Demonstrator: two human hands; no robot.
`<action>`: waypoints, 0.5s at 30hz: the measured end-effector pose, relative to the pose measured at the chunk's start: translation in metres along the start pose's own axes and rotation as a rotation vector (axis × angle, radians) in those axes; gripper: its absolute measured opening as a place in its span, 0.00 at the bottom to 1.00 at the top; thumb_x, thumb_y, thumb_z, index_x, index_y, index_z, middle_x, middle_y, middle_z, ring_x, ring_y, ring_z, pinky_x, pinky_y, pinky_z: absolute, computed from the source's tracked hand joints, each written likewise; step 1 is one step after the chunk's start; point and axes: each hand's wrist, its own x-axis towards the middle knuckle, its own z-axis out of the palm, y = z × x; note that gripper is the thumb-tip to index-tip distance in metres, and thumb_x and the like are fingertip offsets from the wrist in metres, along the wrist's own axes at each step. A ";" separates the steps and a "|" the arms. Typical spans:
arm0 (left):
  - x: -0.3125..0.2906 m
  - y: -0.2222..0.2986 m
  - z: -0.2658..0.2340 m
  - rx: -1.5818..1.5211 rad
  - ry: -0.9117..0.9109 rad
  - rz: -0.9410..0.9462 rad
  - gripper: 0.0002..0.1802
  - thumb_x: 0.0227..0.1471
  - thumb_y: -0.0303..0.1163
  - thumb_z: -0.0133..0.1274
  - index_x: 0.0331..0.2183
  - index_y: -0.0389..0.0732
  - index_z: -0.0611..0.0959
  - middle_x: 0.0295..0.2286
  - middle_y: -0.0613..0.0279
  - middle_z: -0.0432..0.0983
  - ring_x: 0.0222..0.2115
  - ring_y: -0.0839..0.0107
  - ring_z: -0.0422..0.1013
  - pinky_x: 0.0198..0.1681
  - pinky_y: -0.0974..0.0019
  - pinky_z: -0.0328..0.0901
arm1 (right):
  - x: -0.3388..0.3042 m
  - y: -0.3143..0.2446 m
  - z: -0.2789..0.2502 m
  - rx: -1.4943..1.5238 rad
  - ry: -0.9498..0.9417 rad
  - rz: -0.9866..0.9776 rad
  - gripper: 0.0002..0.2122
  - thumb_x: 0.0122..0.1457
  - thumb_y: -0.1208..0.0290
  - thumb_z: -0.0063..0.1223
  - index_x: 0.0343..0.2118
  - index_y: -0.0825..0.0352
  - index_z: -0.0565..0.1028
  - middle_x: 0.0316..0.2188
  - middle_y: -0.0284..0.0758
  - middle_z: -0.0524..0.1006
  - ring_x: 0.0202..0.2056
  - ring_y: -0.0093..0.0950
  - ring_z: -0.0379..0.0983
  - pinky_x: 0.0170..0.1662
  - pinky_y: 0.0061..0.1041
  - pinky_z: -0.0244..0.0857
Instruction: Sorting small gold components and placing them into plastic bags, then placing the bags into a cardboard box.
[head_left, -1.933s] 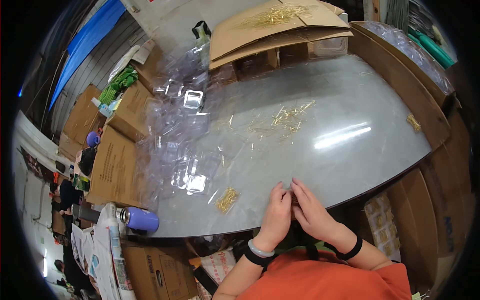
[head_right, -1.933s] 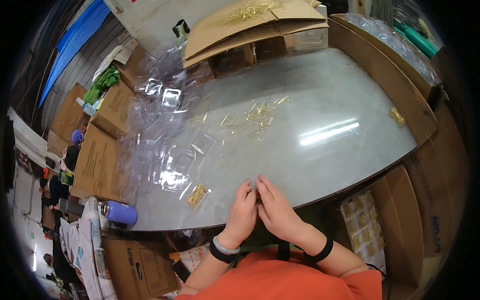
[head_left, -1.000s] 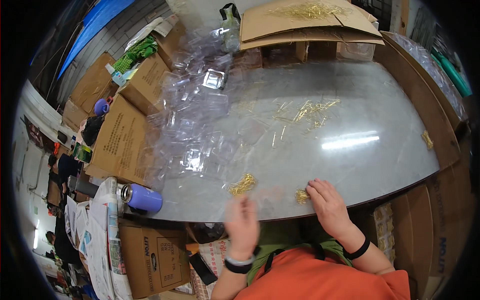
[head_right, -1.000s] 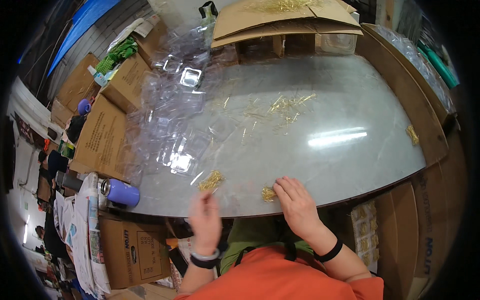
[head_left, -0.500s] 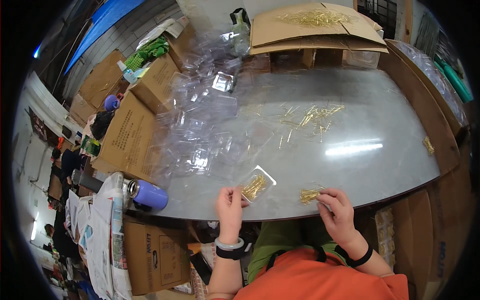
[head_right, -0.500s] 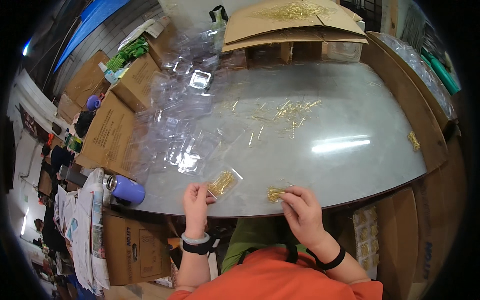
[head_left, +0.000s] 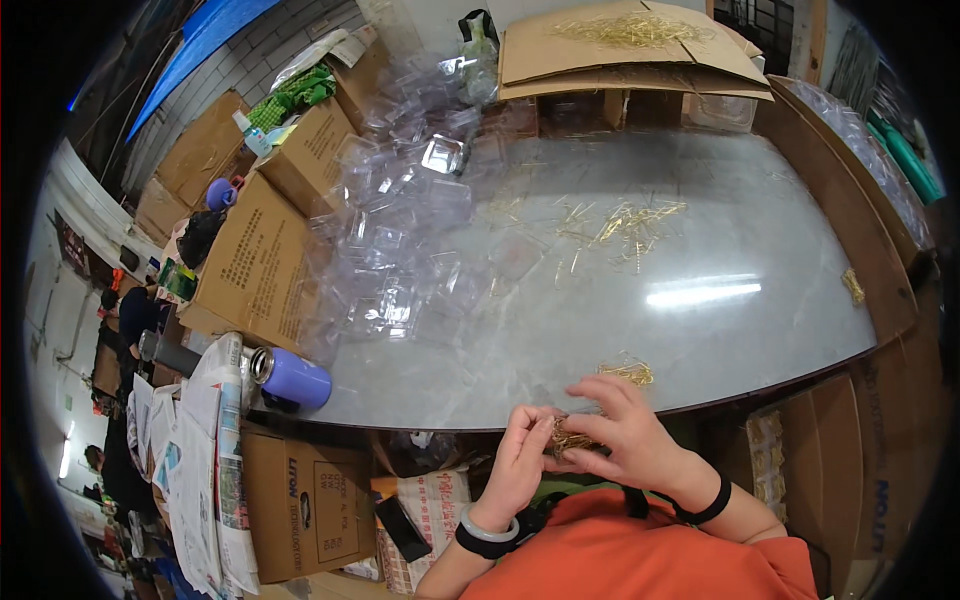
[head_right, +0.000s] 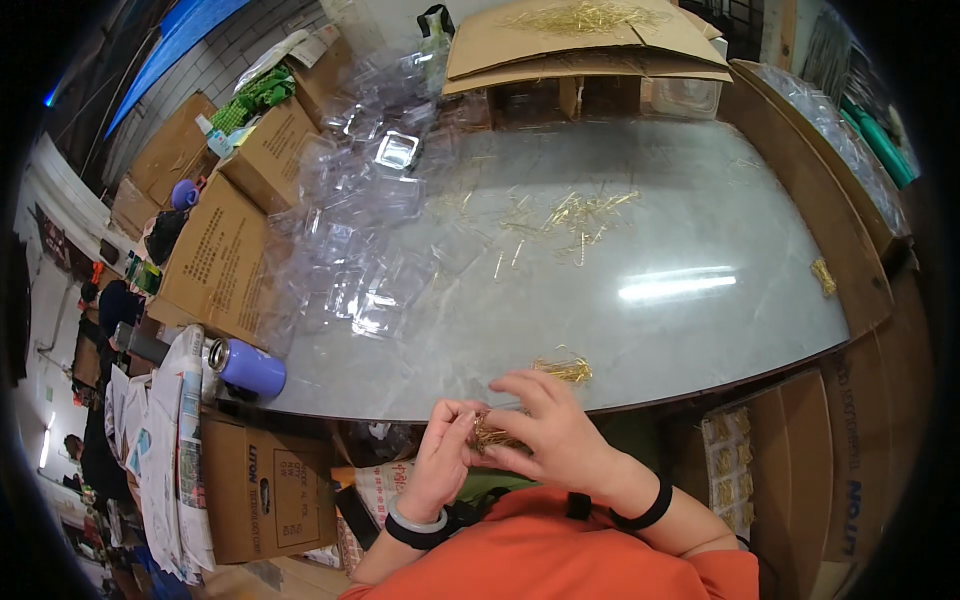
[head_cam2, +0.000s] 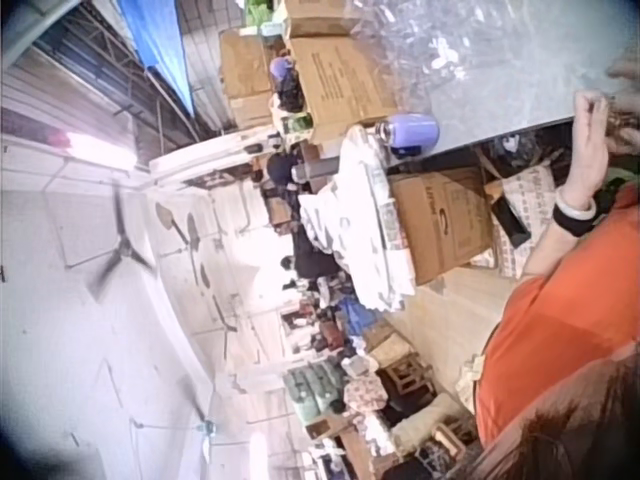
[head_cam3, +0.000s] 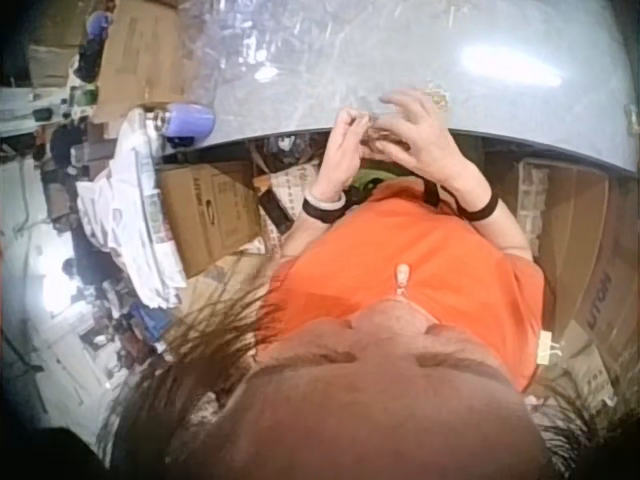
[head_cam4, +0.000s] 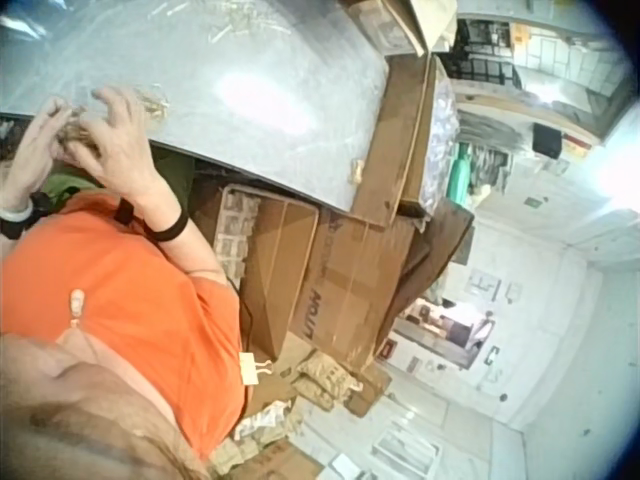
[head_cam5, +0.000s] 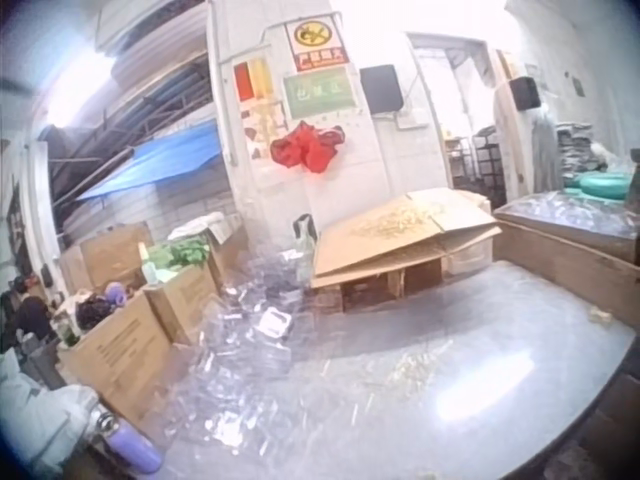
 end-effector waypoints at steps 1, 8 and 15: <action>0.001 -0.001 0.000 -0.010 0.004 0.001 0.11 0.71 0.33 0.38 0.47 0.36 0.67 0.45 0.53 0.71 0.42 0.67 0.76 0.40 0.57 0.81 | 0.000 -0.001 -0.001 -0.042 -0.006 -0.029 0.17 0.50 0.66 0.68 0.42 0.63 0.78 0.54 0.41 0.71 0.57 0.45 0.65 0.58 0.43 0.62; 0.002 0.003 0.009 -0.096 -0.052 -0.040 0.16 0.71 0.35 0.39 0.53 0.36 0.65 0.45 0.55 0.72 0.43 0.68 0.76 0.42 0.58 0.80 | -0.010 0.004 0.000 -0.127 -0.002 -0.031 0.18 0.51 0.68 0.67 0.45 0.64 0.76 0.55 0.41 0.71 0.58 0.45 0.66 0.60 0.46 0.62; 0.003 0.004 0.012 -0.129 -0.102 -0.117 0.20 0.72 0.36 0.38 0.59 0.39 0.67 0.49 0.56 0.72 0.48 0.67 0.75 0.48 0.55 0.77 | -0.016 0.012 -0.011 0.039 -0.038 0.026 0.16 0.51 0.72 0.66 0.44 0.59 0.79 0.59 0.39 0.69 0.61 0.46 0.62 0.60 0.45 0.62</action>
